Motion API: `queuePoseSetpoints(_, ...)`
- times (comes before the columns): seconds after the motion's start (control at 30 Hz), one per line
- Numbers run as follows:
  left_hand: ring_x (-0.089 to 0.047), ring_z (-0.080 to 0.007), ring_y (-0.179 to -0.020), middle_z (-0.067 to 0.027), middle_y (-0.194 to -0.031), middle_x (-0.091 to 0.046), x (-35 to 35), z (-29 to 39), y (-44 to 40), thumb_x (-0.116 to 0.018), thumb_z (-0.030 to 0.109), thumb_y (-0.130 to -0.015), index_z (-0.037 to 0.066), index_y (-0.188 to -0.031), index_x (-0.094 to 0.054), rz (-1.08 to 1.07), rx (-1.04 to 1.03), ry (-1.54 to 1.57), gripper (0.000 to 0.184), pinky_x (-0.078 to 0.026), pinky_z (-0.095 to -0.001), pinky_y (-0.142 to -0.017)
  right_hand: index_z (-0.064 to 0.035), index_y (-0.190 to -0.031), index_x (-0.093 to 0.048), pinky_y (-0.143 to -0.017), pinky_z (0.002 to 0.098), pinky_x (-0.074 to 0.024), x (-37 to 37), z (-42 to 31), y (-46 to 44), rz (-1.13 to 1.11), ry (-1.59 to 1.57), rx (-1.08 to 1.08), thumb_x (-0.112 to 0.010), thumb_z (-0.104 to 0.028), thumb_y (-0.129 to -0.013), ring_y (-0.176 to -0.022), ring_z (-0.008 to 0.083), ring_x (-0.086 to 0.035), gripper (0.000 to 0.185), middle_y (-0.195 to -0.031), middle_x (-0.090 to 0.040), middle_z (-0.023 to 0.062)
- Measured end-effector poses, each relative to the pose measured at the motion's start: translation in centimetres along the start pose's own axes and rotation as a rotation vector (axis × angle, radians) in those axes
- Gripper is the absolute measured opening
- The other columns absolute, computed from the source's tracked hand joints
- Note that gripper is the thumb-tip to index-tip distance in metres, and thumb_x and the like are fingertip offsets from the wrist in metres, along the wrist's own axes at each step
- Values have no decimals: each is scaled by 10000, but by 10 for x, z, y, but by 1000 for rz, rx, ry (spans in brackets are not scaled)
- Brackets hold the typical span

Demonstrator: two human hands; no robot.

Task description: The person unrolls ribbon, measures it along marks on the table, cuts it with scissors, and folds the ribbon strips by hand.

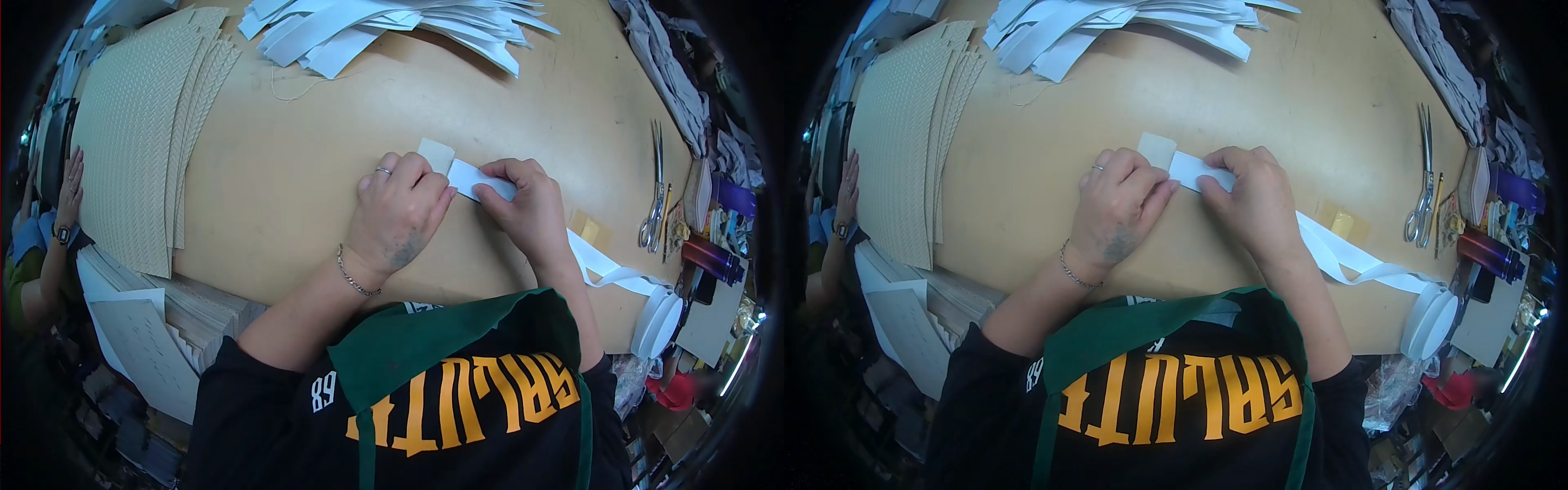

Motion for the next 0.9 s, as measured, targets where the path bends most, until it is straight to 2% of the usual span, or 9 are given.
queuePoseSetpoints(0.2,-539,-201,-752,-17,-818,-534,1,1,-1,-721,138,-741,105,-824,-661,19,5,3,108,-415,-326,-618,-7,-938,-674,-744,377,-486,-1,1,-1,4,-12,3,-682,-128,-734,-793,312,-594,237,-827,-624,182)
queuePoseSetpoints(0.4,-532,-153,-751,13,-821,-527,-5,7,4,-711,127,-732,149,-942,-708,-13,-88,-107,211,-412,-310,-597,-9,-935,-674,-752,386,-488,0,0,-1,7,-10,10,-675,-122,-735,-805,320,-595,230,-831,-626,190)
queuePoseSetpoints(0.5,-506,-167,-829,22,-858,-485,-9,4,6,-636,159,-751,175,-991,-696,-38,-87,-104,248,-400,-314,-614,-9,-928,-675,-755,391,-488,-1,1,-1,2,-10,8,-669,-126,-739,-812,322,-598,222,-830,-627,191)
queuePoseSetpoints(0.6,-532,-162,-763,12,-843,-523,-5,9,3,-701,123,-730,161,-959,-709,-25,-96,-148,232,-416,-314,-614,-7,-915,-673,-756,396,-489,0,-1,0,-4,-6,11,-665,-129,-741,-814,326,-601,213,-816,-629,192)
queuePoseSetpoints(0.7,-558,-177,-852,-8,-923,-556,-6,11,2,-671,94,-742,113,-956,-700,-88,-115,-166,217,-428,-306,-658,-10,-908,-672,-757,404,-490,0,-2,0,15,-12,55,-665,-130,-740,-811,333,-600,207,-796,-631,194)
queuePoseSetpoints(0.8,-575,-216,-964,-62,-1014,-577,0,30,-3,-635,71,-756,46,-963,-677,-14,-370,-264,213,-463,-317,-740,-27,-912,-675,-766,418,-488,-3,-3,-1,26,-11,116,-666,-135,-739,-815,343,-598,205,-799,-637,196)
queuePoseSetpoints(0.9,-563,-273,-1061,-122,-1102,-573,-13,34,-6,-605,56,-766,-9,-975,-649,-285,-523,-273,223,-471,-347,-869,-47,-919,-679,-796,431,-485,-3,0,-3,8,30,143,-669,-149,-729,-837,349,-601,216,-821,-647,192)
Point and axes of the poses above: each hand's wrist, its own y-axis away from the middle knuckle, its own x-axis out of the back of the hand, z = x × y, the point moved 7 cm from there along -y, towards the middle knuckle
